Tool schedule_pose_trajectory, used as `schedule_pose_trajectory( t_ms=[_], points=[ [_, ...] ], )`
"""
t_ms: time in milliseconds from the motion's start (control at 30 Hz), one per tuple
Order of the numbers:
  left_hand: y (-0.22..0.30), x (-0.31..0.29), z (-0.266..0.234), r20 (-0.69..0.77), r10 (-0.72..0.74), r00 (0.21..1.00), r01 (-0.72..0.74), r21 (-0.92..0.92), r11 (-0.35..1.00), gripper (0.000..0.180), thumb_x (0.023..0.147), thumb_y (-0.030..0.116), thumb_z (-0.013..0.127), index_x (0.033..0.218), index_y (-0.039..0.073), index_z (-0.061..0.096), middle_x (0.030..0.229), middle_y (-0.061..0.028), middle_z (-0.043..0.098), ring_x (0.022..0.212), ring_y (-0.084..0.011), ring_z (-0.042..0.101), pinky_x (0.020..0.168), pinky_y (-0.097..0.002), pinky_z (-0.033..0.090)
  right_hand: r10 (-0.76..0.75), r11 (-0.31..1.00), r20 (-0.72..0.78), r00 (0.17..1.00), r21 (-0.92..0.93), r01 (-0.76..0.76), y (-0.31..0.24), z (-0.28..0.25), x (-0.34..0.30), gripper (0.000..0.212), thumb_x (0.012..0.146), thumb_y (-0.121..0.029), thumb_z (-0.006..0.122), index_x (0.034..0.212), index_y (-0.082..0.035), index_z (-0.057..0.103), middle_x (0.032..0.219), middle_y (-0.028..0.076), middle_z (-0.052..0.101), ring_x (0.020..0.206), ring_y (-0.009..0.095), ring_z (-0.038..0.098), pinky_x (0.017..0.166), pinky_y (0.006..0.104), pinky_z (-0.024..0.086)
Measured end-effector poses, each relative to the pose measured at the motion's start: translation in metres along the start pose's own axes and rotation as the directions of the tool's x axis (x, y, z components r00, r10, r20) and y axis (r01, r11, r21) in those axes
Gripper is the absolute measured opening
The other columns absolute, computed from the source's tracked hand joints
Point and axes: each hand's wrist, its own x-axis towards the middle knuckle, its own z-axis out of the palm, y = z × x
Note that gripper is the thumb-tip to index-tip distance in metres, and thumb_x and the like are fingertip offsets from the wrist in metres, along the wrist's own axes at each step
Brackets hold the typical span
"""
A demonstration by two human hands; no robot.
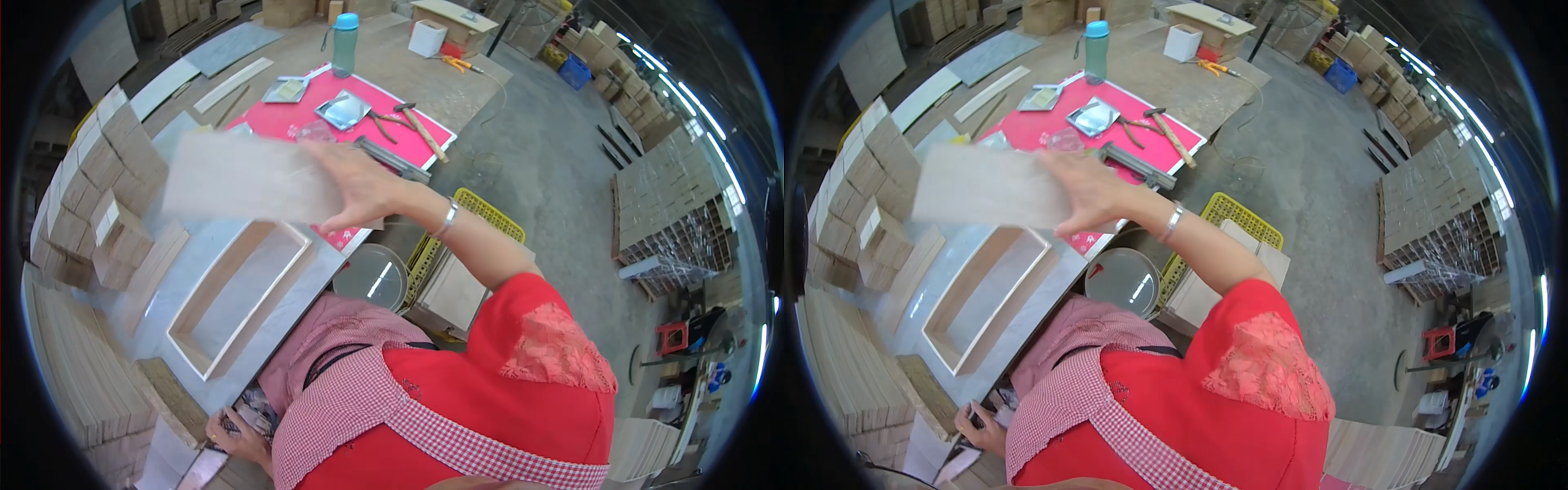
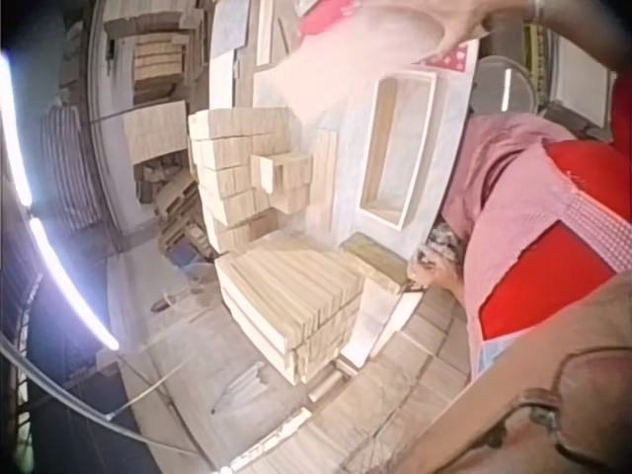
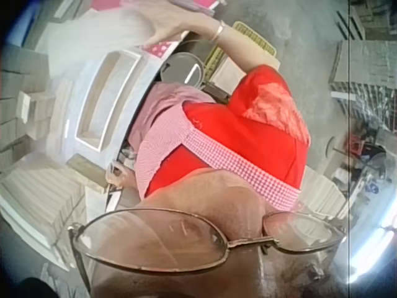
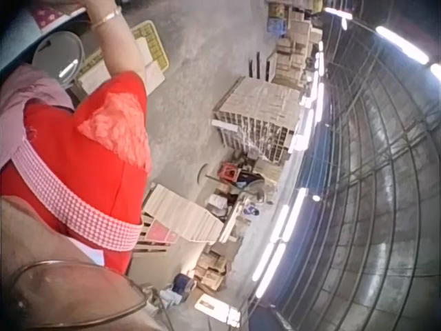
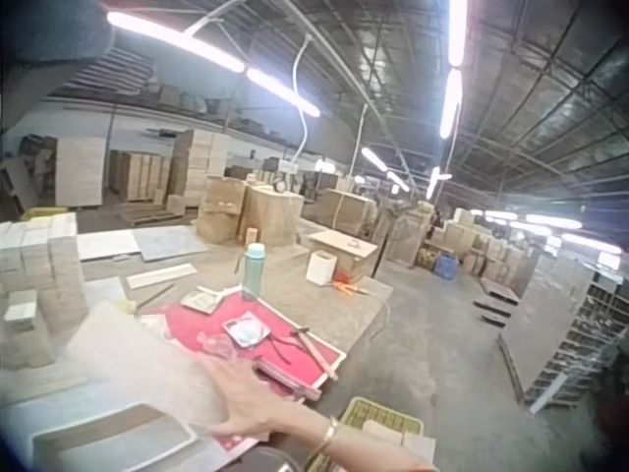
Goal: Assembling and gluing wooden shelf units in a woodworking shop.
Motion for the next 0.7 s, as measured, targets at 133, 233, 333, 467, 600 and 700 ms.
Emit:
schedule_pose_trajectory(
  t_ms=[133,233,333,467,600,700],
  points=[
    [0.003,-0.008,-0.004,0.062,-0.249,0.966,0.244,0.078,0.967,0.021,0.083,0.012,0.07,0.097,-0.003,0.064,0.094,-0.0169,0.06,0.091,-0.0329,0.057,0.084,-0.0409,0.045,-0.329,0.944,0.225,0.917,0.105,0.313,-0.028,0.033,0.048,0.108,0.066,-0.047,0.08,0.147,0.001,0.027,0.143,0.026,0.039,0.132,0.041,0.04,0.111,0.0477,0.03],
    [0.011,0.007,0.005,0.131,-0.224,0.966,0.204,0.151,0.967,0.027,0.077,0.018,0.075,0.098,0.002,0.068,0.1,-0.0175,0.064,0.098,-0.0349,0.059,0.088,-0.0427,0.046,-0.338,0.935,0.411,0.846,0.041,0.354,-0.058,0.038,0.067,0.109,0.063,-0.041,0.083,0.148,0.0,0.027,0.146,0.023,0.039,0.137,0.036,0.036,0.114,0.0453,0.027],
    [0.018,0.027,0.006,0.09,-0.199,0.976,0.19,0.101,0.977,0.029,0.074,0.02,0.078,0.096,0.003,0.069,0.097,-0.0146,0.064,0.094,-0.0331,0.06,0.084,-0.04,0.047,-0.328,0.936,0.443,0.834,0.031,0.352,-0.068,0.044,0.072,0.112,0.053,-0.019,0.085,0.148,-0.003,0.028,0.145,0.02,0.041,0.135,0.037,0.038,0.113,0.0447,0.029],
    [0.026,0.035,-0.001,0.043,-0.217,0.975,0.213,0.089,0.973,0.031,0.075,0.02,0.078,0.098,0.002,0.069,0.096,-0.0136,0.064,0.093,-0.0319,0.06,0.083,-0.0379,0.048,-0.353,0.929,0.523,0.776,0.094,0.359,-0.08,0.065,0.088,0.113,0.051,-0.016,0.084,0.149,-0.004,0.028,0.145,0.019,0.041,0.136,0.036,0.037,0.114,0.044,0.028],
    [0.023,0.046,0.001,0.09,-0.19,0.978,0.185,0.061,0.981,0.033,0.076,0.018,0.078,0.102,0.001,0.069,0.096,-0.0128,0.064,0.093,-0.0301,0.06,0.082,-0.0362,0.049,-0.365,0.924,0.547,0.753,0.114,0.365,-0.083,0.078,0.098,0.113,0.05,-0.014,0.083,0.149,-0.005,0.028,0.145,0.019,0.041,0.136,0.036,0.037,0.114,0.0436,0.028],
    [0.025,0.054,0.008,0.113,-0.146,0.983,0.144,0.023,0.989,0.032,0.076,0.018,0.078,0.102,0.001,0.069,0.096,-0.0124,0.064,0.092,-0.0297,0.06,0.082,-0.0361,0.049,-0.359,0.926,0.563,0.745,0.114,0.36,-0.084,0.077,0.098,0.113,0.05,-0.014,0.083,0.149,-0.005,0.028,0.145,0.019,0.041,0.136,0.036,0.038,0.114,0.0436,0.029]
  ],
)
